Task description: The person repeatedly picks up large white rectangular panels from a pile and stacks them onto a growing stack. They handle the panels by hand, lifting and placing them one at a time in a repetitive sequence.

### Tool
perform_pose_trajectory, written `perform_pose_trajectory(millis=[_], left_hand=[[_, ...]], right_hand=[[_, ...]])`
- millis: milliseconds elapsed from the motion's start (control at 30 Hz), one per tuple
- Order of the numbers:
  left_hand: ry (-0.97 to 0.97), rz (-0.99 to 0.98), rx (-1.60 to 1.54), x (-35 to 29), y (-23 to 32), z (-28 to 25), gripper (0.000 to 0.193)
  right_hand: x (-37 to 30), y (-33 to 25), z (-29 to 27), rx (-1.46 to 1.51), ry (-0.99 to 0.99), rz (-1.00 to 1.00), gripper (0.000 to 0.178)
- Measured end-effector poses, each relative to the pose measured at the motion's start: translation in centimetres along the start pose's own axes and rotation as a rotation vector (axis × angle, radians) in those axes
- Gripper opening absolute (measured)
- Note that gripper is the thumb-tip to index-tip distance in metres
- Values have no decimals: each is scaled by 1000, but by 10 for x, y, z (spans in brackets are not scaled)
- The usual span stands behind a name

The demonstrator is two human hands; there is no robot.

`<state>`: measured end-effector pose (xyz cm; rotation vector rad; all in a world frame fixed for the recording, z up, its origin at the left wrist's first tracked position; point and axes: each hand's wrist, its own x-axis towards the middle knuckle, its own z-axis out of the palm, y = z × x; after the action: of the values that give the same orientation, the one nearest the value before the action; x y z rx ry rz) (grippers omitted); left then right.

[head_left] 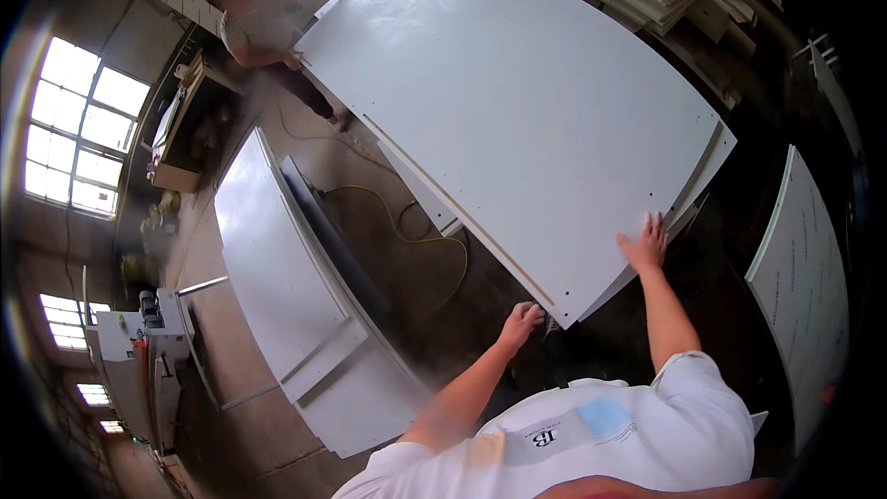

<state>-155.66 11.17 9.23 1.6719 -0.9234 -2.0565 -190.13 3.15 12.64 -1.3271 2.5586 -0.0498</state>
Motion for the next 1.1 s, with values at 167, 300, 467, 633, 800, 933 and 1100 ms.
perform_pose_trajectory(millis=[167, 300, 467, 633, 800, 933, 1100], left_hand=[[290, 132, 363, 54, 66, 45, 63], [286, 164, 262, 64, 56, 55, 62], [188, 77, 129, 75, 50, 53, 49], [127, -85, 70, 93, 51, 38, 41], [119, 73, 131, 114, 25, 16, 52], [20, 36, 50, 84, 54, 3, 53], [-5, 79, -26, 31, -23, -48, 38]], right_hand=[[10, -1, 21, 57, 120, -1, 90], [20, -12, 22, 62, 116, -3, 90], [18, -15, 46, 67, 254, -73, 90], [17, -28, 56, 58, 283, -80, 90], [18, -41, 61, -1, 383, -149, 90], [26, -34, 71, -17, 314, -90, 91], [22, -38, 63, -102, 217, -42, 90]])
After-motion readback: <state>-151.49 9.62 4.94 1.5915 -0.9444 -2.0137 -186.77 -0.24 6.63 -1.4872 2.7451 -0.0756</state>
